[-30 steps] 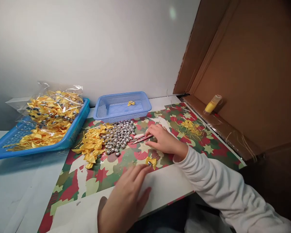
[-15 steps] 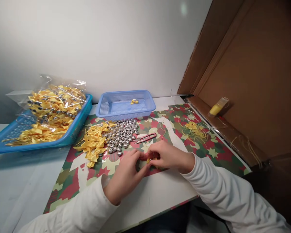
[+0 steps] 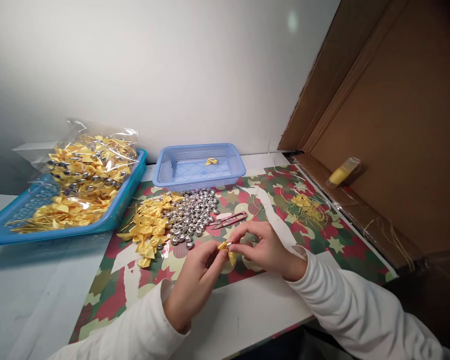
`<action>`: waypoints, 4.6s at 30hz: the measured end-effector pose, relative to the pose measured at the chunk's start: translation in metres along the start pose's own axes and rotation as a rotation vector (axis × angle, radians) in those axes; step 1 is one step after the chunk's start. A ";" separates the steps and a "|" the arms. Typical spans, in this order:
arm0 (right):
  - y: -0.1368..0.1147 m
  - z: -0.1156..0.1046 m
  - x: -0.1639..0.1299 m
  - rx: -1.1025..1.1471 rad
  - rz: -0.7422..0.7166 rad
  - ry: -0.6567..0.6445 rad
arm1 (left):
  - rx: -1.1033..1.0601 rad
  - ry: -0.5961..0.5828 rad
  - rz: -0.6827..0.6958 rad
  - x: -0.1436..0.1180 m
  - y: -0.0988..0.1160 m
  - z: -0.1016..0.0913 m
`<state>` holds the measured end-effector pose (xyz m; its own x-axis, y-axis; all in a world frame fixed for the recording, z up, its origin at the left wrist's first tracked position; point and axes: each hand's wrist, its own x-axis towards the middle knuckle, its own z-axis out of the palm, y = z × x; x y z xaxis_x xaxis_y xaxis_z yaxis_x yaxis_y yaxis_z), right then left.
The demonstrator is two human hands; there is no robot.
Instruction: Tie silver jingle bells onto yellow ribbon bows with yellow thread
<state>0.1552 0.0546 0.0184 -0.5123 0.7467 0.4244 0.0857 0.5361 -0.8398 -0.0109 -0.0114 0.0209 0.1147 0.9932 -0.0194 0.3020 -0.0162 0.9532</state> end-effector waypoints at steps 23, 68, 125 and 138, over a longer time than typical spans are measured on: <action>0.000 0.016 -0.010 -0.001 0.060 0.129 | -0.150 -0.025 -0.028 0.000 -0.003 -0.005; 0.001 0.014 -0.014 0.072 0.033 -0.172 | -0.843 0.024 -0.336 0.001 0.002 -0.001; -0.002 0.004 -0.007 0.043 -0.075 -0.322 | -1.044 -0.218 -0.492 -0.003 -0.006 -0.003; -0.003 0.007 -0.012 0.402 0.175 -0.462 | -1.023 -0.285 -0.420 -0.003 0.001 -0.005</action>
<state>0.1550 0.0410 0.0130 -0.8432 0.5147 0.1553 -0.0803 0.1651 -0.9830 -0.0160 -0.0134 0.0231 0.4371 0.8335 -0.3381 -0.5301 0.5424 0.6517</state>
